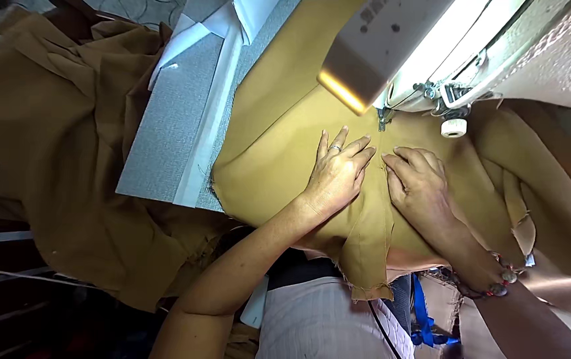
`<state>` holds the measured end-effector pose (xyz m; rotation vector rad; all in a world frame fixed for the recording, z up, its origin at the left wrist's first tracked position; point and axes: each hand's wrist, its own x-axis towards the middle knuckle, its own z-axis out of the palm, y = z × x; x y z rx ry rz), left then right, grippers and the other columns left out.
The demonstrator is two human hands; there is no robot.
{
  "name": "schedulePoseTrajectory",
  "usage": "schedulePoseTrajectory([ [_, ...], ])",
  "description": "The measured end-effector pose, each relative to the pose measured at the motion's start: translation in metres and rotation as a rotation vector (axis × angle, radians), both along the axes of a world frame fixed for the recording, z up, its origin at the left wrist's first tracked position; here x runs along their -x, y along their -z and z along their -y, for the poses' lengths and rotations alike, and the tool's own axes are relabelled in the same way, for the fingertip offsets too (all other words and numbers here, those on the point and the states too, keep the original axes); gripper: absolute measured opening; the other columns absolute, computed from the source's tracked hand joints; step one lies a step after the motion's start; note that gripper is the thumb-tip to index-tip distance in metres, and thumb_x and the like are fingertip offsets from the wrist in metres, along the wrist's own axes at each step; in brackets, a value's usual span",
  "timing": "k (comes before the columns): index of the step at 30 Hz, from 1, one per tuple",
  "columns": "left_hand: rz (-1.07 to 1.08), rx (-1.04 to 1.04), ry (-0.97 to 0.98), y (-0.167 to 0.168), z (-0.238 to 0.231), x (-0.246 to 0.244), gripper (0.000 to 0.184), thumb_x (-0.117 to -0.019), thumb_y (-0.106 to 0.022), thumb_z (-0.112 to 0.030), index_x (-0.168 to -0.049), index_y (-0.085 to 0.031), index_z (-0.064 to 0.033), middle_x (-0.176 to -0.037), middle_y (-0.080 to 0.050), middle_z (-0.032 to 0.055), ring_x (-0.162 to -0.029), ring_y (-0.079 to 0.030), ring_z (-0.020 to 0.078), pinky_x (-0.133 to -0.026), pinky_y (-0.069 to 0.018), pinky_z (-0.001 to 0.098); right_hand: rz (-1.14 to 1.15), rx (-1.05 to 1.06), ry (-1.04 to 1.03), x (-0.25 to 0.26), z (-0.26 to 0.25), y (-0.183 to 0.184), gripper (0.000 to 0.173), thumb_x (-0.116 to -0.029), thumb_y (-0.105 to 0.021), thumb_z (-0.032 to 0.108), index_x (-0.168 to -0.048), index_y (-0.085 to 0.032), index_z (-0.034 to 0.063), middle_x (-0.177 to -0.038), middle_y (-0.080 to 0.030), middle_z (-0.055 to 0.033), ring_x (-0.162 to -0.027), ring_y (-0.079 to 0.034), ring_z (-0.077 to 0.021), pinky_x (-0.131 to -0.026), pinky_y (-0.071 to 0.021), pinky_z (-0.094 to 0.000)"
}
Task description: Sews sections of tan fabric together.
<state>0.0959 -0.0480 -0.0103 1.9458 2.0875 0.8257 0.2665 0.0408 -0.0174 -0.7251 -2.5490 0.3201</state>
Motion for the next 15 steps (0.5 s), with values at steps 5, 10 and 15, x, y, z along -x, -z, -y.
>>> schedulePoseTrajectory([
  [5, -0.002, -0.008, 0.009, 0.001, -0.002, -0.001, 0.036, -0.0986, -0.053, -0.007, -0.13, -0.071, -0.0092, -0.145, -0.061, 0.0097, -0.143, -0.045, 0.0446, -0.115, -0.0183, 0.0756, 0.029, -0.038, -0.059, 0.002, -0.002, 0.001, 0.029, -0.0988, -0.054, 0.01, -0.12, -0.074, 0.0037, -0.123, -0.068, -0.0231, -0.115, -0.064, -0.0429, -0.094, -0.0495, -0.0554],
  [10, -0.1, 0.022, 0.045, -0.003, -0.004, -0.001, 0.034, -0.1001, -0.054, -0.009, -0.13, -0.071, -0.0109, -0.143, -0.062, 0.0121, -0.139, -0.048, 0.0494, -0.109, -0.0235, 0.0795, -0.017, -0.017, -0.077, 0.001, -0.003, 0.001, 0.028, -0.098, -0.054, 0.009, -0.115, -0.075, 0.0019, -0.122, -0.069, -0.0227, -0.115, -0.065, -0.0421, -0.095, -0.0495, -0.0551],
  [15, -0.12, 0.092, 0.074, -0.015, -0.002, -0.003, 0.035, -0.0979, -0.058, -0.004, -0.129, -0.072, -0.0117, -0.144, -0.061, 0.0171, -0.138, -0.046, 0.0535, -0.108, -0.0242, 0.0807, -0.091, 0.079, -0.073, 0.002, -0.012, -0.009, 0.03, -0.0942, -0.052, -0.001, -0.116, -0.073, -0.0022, -0.117, -0.071, -0.021, -0.109, -0.067, -0.0385, -0.093, -0.0515, -0.0489],
])
